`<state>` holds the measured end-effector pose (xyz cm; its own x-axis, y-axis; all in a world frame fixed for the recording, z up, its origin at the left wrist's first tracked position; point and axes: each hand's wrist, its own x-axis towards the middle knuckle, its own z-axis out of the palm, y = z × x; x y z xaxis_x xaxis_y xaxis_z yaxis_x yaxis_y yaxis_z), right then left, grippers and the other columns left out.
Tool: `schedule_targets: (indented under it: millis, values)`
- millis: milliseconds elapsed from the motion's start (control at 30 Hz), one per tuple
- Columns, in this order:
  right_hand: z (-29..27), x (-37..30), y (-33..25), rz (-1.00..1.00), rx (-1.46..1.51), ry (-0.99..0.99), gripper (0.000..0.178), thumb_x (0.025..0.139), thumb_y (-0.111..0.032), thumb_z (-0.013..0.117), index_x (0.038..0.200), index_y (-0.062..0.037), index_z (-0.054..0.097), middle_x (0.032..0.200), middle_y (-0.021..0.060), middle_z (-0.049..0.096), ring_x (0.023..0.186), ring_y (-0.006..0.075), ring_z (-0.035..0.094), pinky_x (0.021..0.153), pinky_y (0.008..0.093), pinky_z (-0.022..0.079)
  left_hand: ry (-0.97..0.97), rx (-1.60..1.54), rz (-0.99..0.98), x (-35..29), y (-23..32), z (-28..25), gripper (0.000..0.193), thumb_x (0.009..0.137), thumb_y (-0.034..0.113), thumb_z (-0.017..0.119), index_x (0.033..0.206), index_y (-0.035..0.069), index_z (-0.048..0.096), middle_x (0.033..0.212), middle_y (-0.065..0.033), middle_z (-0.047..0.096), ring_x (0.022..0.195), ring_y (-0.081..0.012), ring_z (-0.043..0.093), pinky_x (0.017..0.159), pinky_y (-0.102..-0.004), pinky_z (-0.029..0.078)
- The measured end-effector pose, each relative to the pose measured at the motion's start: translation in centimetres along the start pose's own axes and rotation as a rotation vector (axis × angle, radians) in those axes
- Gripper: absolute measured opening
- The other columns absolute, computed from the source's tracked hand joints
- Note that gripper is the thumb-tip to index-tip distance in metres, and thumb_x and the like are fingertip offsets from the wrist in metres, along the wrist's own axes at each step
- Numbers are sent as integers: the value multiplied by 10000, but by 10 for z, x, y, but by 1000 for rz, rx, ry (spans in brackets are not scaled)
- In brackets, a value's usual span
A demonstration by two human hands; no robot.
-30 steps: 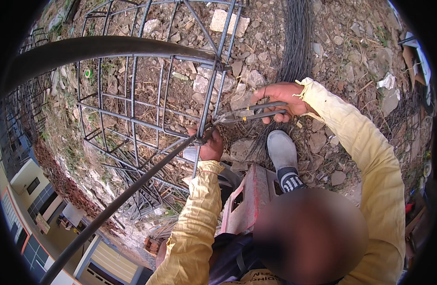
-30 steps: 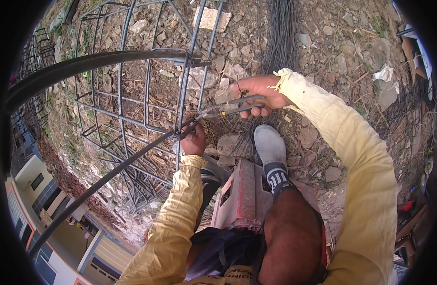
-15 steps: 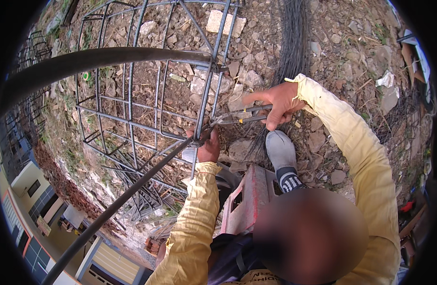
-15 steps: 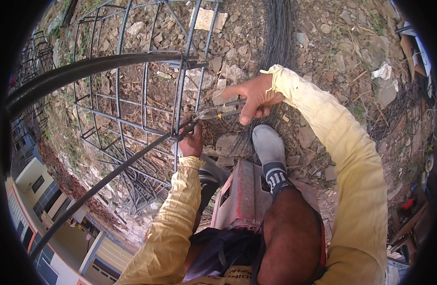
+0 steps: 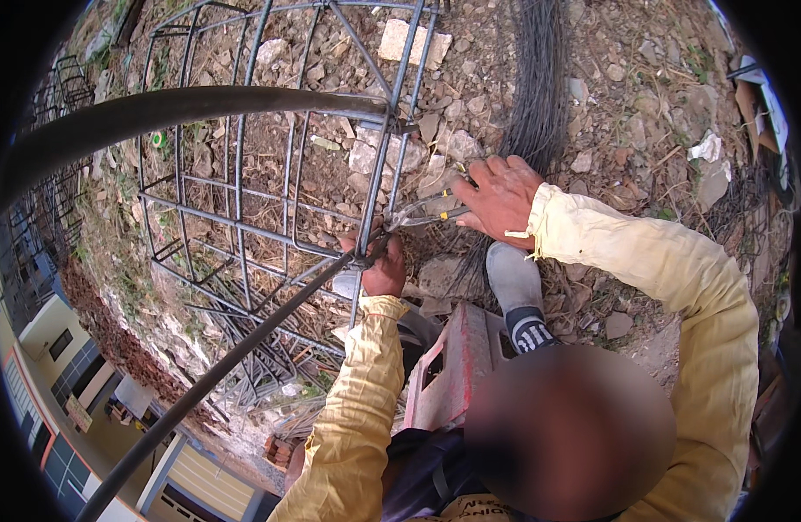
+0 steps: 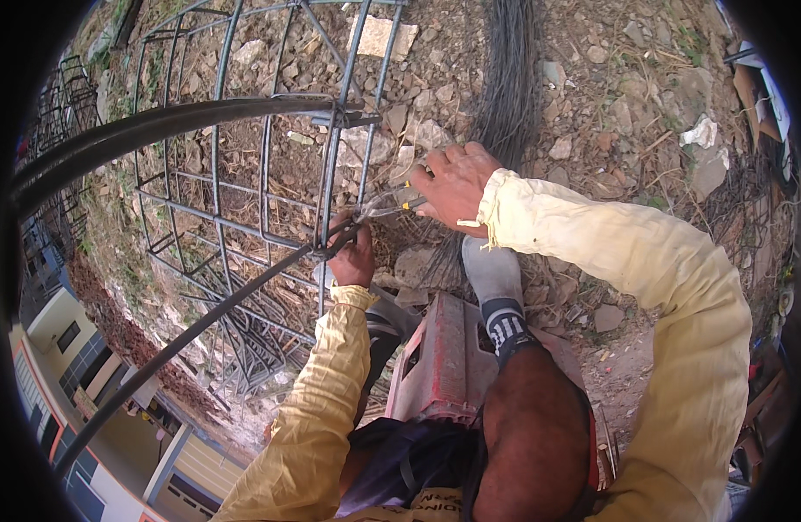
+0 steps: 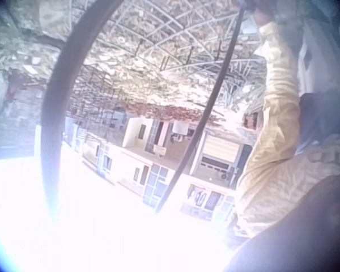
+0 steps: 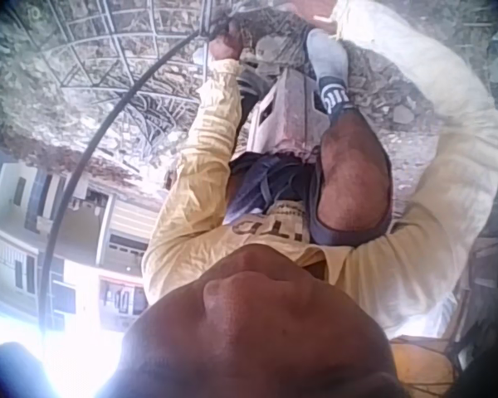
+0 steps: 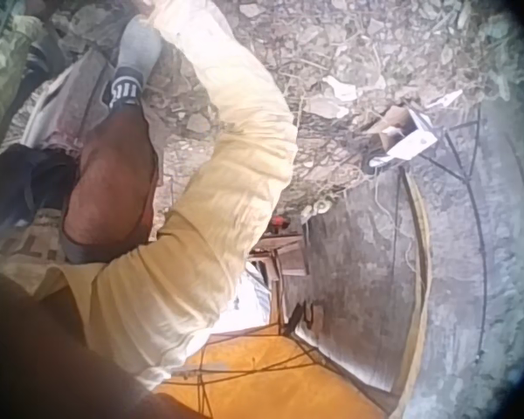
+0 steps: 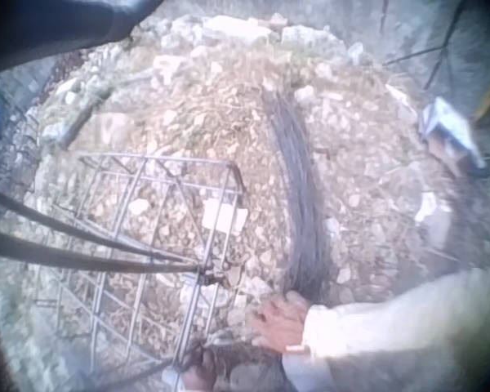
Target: The person assembles a rebar cage by hand, positioning vertical and horizontal steel bars into a grid and tying intersections with wire. The person works on a construction site with scattered debris and other rebar cages nearby.
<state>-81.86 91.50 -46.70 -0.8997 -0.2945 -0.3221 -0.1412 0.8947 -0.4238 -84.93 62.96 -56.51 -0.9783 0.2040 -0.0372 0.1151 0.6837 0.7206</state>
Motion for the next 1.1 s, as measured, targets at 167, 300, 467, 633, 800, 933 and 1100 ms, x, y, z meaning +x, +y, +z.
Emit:
schedule_targets:
  millis: [167, 300, 467, 633, 800, 933, 1100]
  values:
    - [-6, 2, 1, 76, 260, -215, 486, 972, -477, 500, 1086, -9, 570, 884, 220, 622, 792, 405, 643, 717, 505, 493, -31, 252, 141, 0, -1, -4, 285, 877, 157, 669, 1122, 17, 626, 984, -180, 668, 906, -346, 656, 798, -410, 516]
    - [-13, 32, 12, 158, 633, -564, 561, 1002, -514, 414, 980, 14, 603, 780, 171, 627, 640, 323, 591, 647, 453, 497, -13, 189, 30, -1, 3, -3, 275, 882, 147, 646, 1120, 9, 625, 996, -184, 668, 923, -346, 658, 809, -409, 516]
    - [-32, 60, 38, 448, 940, -1021, 619, 1013, -547, 288, 1141, -23, 590, 964, 149, 663, 743, 242, 636, 648, 390, 537, -18, 139, 33, -2, 3, -3, 277, 881, 153, 637, 1116, 8, 626, 1001, -186, 670, 922, -346, 660, 807, -409, 517]
    - [70, 44, 106, 150, 1371, -876, 513, 976, -402, 529, 1206, 55, 566, 972, 222, 690, 899, 326, 707, 742, 425, 596, -6, 114, 36, -2, 1, 7, 266, 882, 153, 632, 1105, 7, 626, 983, -185, 672, 906, -341, 661, 799, -409, 518]
    - [-4, 59, 30, 484, 926, -947, 458, 970, -451, 478, 1001, -17, 619, 730, 49, 638, 482, 97, 558, 358, 247, 389, -2, 206, 91, 0, -2, -5, 262, 885, 156, 629, 1101, 9, 620, 961, -181, 673, 883, -340, 660, 781, -414, 519]
    - [-7, 40, 27, 726, 1334, -1006, 493, 970, -540, 444, 887, -71, 572, 639, -9, 523, 435, 57, 428, 348, 224, 239, -20, 201, 72, 1, 2, 0, 266, 884, 126, 625, 1120, 2, 619, 966, -181, 671, 894, -340, 655, 787, -423, 511]
    - [-10, 32, 26, 681, 1385, -797, 504, 971, -557, 432, 1016, -77, 576, 659, 19, 548, 448, 69, 461, 354, 232, 259, 0, 243, 11, -11, 23, -11, 404, 870, 148, 662, 1221, -18, 552, 1115, -226, 608, 1064, -351, 587, 892, -433, 464]
